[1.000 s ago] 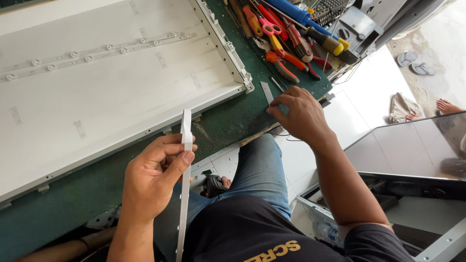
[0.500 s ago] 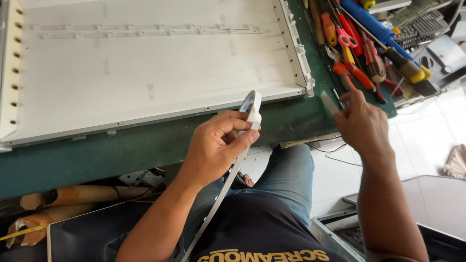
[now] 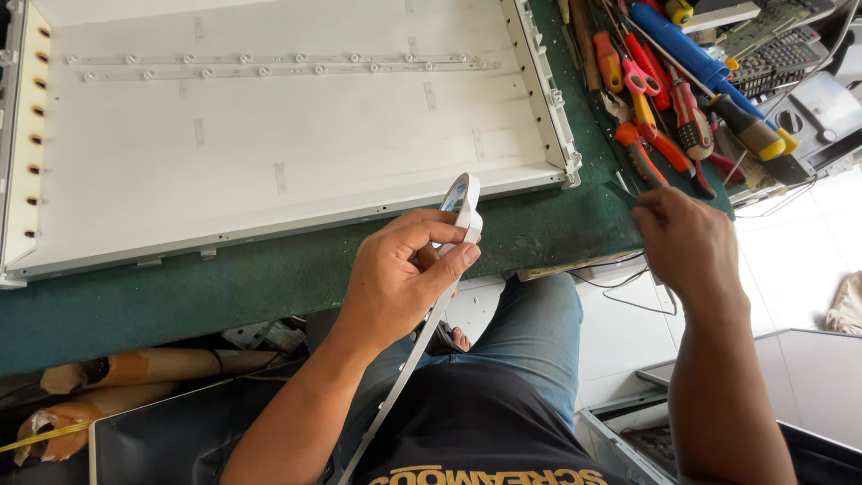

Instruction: The person solders connections on a white LED panel using a soldering iron and solder wire. They then apply double-sided tape to the back of the panel and attach a long LED strip to it.

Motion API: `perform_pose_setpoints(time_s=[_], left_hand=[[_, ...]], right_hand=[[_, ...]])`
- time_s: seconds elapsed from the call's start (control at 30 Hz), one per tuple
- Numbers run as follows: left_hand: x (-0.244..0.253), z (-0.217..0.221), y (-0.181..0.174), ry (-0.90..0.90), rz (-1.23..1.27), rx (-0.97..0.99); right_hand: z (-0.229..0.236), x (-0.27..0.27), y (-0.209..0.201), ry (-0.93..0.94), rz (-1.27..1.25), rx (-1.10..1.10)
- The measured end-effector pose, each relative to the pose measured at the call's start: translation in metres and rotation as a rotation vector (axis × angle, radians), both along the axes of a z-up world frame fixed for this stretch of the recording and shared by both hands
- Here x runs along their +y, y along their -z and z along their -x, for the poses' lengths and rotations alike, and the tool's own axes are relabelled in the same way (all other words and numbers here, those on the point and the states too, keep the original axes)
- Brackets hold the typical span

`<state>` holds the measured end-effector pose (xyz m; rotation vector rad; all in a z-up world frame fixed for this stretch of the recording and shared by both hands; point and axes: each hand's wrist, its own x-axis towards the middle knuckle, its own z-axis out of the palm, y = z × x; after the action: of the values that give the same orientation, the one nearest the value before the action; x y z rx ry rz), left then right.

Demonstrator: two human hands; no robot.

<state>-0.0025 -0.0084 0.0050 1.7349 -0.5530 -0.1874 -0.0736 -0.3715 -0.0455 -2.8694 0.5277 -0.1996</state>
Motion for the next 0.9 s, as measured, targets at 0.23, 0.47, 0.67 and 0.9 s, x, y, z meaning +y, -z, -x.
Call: perform_pose_setpoints(time_s=[0.23, 0.47, 0.67, 0.9], left_hand=[[-0.008, 0.006, -0.007, -0.022, 0.002, -0.098], [-0.015, 0.011, -0.011, -0.020, 0.000, -0.072], [-0.015, 0.013, -0.010, -0.022, -0.004, -0.119], [-0.017, 0.014, -0.007, -0.026, -0.007, -0.134]], right_hand=[[0.026, 0.082, -0.045, -0.481, -0.143, -0.722], [0.022, 0.115, -0.072, -0.798, 0.043, -0.856], [0.019, 0.113, -0.075, -0.839, 0.088, -0.834], [0.018, 0.113, -0.076, -0.843, 0.090, -0.816]])
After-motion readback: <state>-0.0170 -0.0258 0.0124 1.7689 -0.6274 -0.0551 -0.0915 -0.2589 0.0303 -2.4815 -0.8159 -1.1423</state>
